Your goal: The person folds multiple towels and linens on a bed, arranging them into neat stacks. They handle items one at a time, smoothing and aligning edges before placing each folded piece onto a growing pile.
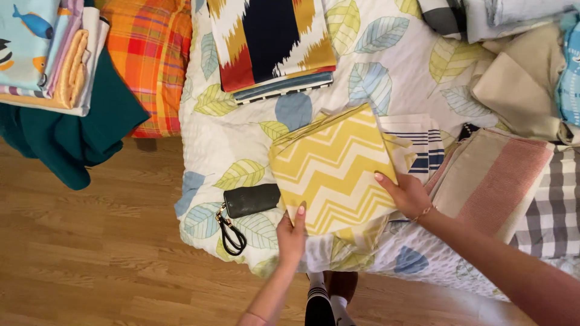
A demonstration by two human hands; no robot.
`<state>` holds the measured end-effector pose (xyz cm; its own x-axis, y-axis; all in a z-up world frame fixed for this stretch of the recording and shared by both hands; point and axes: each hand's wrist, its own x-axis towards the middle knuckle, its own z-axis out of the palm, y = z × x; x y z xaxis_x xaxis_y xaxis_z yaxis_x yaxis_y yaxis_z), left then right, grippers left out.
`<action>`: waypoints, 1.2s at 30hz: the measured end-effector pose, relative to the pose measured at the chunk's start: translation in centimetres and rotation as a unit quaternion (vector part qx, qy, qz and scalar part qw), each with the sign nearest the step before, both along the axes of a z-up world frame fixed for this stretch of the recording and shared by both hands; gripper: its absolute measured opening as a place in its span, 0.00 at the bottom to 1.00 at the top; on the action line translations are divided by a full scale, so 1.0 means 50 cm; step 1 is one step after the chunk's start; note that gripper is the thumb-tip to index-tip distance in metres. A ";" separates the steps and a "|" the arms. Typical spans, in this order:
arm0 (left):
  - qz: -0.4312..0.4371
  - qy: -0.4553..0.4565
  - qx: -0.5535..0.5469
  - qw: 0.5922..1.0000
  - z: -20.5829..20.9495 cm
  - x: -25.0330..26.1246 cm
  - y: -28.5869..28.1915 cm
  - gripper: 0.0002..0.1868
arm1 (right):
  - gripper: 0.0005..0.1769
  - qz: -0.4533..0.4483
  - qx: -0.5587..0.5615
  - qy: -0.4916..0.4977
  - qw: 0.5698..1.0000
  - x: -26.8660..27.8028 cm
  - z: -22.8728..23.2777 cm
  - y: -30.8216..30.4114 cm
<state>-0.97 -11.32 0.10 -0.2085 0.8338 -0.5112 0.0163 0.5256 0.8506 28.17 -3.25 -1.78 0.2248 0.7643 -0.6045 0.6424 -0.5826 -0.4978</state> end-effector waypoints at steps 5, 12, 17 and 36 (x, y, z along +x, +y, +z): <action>0.106 0.160 0.092 0.977 -0.042 0.052 -0.013 0.17 | 0.32 0.072 0.238 -0.161 0.955 -0.045 -0.002 -0.032; 0.206 0.217 -0.007 0.954 -0.107 0.056 -0.011 0.22 | 0.33 0.047 0.090 -0.178 0.979 -0.058 0.050 -0.005; 0.155 0.118 -0.094 0.976 0.036 0.033 -0.007 0.31 | 0.44 0.031 0.017 -0.148 0.988 -0.024 0.055 0.006; -0.039 0.150 0.264 0.952 0.319 -0.229 0.678 0.36 | 0.10 -0.048 0.360 0.184 0.913 -0.224 0.315 0.562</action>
